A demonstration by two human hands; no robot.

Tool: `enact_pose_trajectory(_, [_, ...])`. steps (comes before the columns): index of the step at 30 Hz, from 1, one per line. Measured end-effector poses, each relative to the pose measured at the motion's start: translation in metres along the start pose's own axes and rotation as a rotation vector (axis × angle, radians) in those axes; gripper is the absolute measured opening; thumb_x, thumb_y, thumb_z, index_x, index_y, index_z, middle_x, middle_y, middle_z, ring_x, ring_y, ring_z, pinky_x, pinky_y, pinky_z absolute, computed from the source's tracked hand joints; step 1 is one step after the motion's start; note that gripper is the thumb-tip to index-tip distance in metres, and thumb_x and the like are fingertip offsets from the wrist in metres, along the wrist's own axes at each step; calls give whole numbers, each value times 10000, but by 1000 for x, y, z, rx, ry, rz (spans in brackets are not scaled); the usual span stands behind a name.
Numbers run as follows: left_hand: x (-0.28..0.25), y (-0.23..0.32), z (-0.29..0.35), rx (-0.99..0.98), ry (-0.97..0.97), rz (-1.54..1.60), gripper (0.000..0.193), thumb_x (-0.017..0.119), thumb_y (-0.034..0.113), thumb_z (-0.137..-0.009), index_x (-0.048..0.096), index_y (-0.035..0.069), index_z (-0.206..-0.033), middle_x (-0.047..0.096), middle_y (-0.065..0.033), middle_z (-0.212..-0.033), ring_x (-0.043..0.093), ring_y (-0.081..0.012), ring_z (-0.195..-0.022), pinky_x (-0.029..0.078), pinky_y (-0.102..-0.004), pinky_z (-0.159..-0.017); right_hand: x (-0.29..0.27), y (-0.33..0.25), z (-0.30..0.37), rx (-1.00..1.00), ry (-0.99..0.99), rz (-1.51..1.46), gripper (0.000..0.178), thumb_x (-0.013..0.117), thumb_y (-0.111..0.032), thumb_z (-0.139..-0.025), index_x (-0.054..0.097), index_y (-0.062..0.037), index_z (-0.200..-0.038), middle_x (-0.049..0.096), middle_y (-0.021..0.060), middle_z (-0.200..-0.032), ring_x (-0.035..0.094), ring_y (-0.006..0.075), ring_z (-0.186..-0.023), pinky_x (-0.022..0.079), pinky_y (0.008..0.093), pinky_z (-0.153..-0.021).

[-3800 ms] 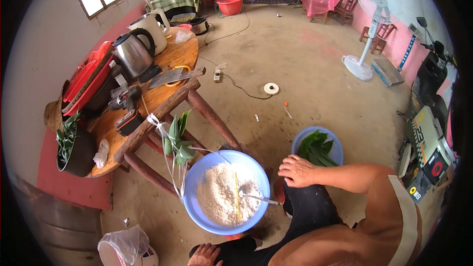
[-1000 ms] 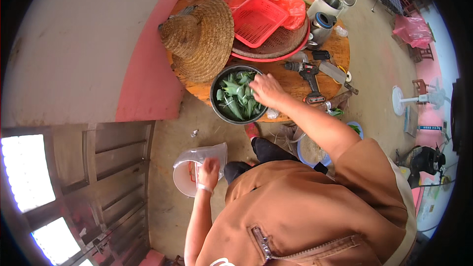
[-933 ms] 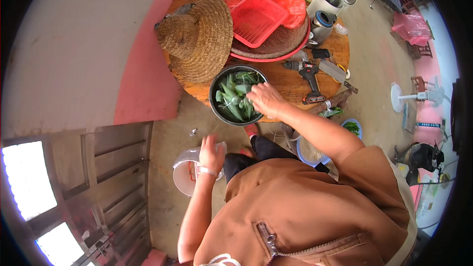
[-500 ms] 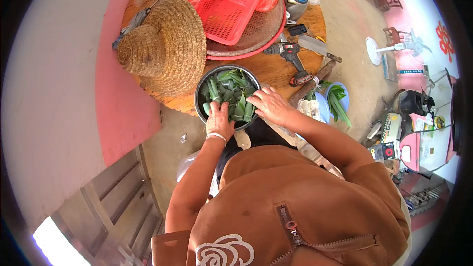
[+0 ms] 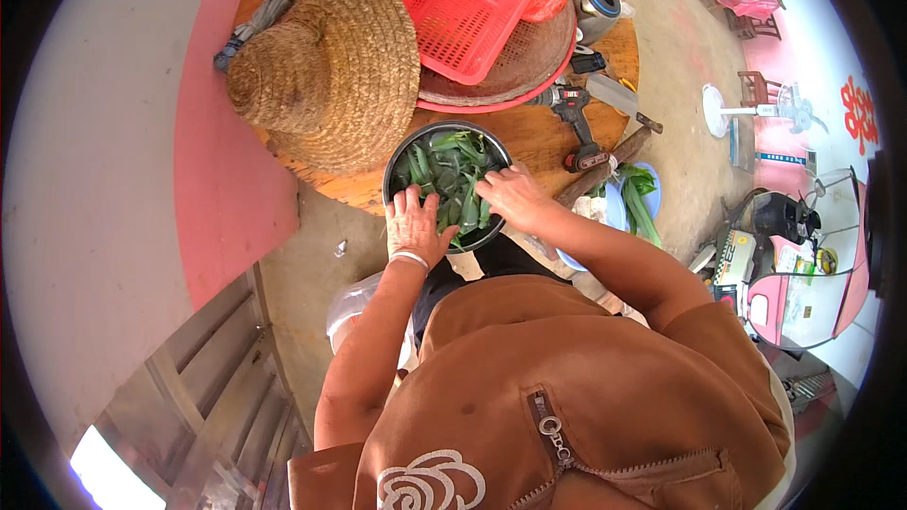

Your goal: Preparing and wrapping traditional Chinese sticky rice dumplings (zongzi) in leaves.

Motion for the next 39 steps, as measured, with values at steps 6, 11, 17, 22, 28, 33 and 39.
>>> enact_pose_trajectory(6, [9,8,8,-53,-197,53,595,812,353,-696,570,67,-1157,476,-143,-1208,469,-326,-1135,375,-447,-980,-2,3,25,-12,-34,-161,277,669,-222,-805,567,-66,-1010,575,123,-933,626,310,-881,499,405,-759])
enact_pose_trajectory(11, [26,-9,3,98,-94,-138,567,807,246,-691,521,102,-1159,507,-128,-1140,522,-309,-1061,397,-411,-942,-10,20,34,158,151,-530,267,641,-243,-851,609,-43,-1026,611,166,-933,617,359,-870,500,453,-759])
enact_pose_trajectory(17, [11,40,14,-49,-37,-126,561,721,212,-760,504,65,-1256,504,-120,-1220,469,-297,-1163,351,-432,-1023,-24,27,-5,174,289,-387,217,566,-130,-858,616,21,-1007,664,215,-925,628,384,-884,497,484,-796])
enact_pose_trajectory(22, [32,60,9,77,17,-99,646,715,292,-781,456,51,-1320,499,-139,-1240,451,-320,-1168,333,-441,-1032,-23,5,-41,468,-17,-430,467,553,-155,-846,486,73,-1247,594,275,-1142,591,405,-1057,480,468,-915])
enact_pose_trajectory(28, [38,60,4,50,14,-79,487,736,282,-758,532,68,-1145,552,-102,-1097,493,-280,-1059,383,-423,-928,17,6,-59,628,151,-487,667,629,-207,-805,383,56,-1366,510,276,-1312,512,389,-1220,422,420,-1036])
enact_pose_trajectory(33, [23,45,25,5,278,259,656,801,254,-673,513,29,-1219,479,-169,-1212,446,-350,-1151,371,-452,-1005,4,9,-53,511,-12,-358,681,682,-225,-775,394,58,-1323,484,275,-1304,524,395,-1182,434,442,-1018])
enact_pose_trajectory(39, [11,23,-5,-352,67,134,1049,788,477,-699,276,-59,-1440,262,-257,-1492,294,-400,-1357,250,-454,-1143,12,-8,-66,652,-6,-324,753,720,-268,-759,368,115,-1304,427,300,-1373,491,401,-1239,437,428,-1023])
Point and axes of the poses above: each hand's wrist, its own z-axis away from the middle knuckle, its own x-axis out of the palm, y = z × x, the point moved 2 cm from there along -z, towards the middle knuckle
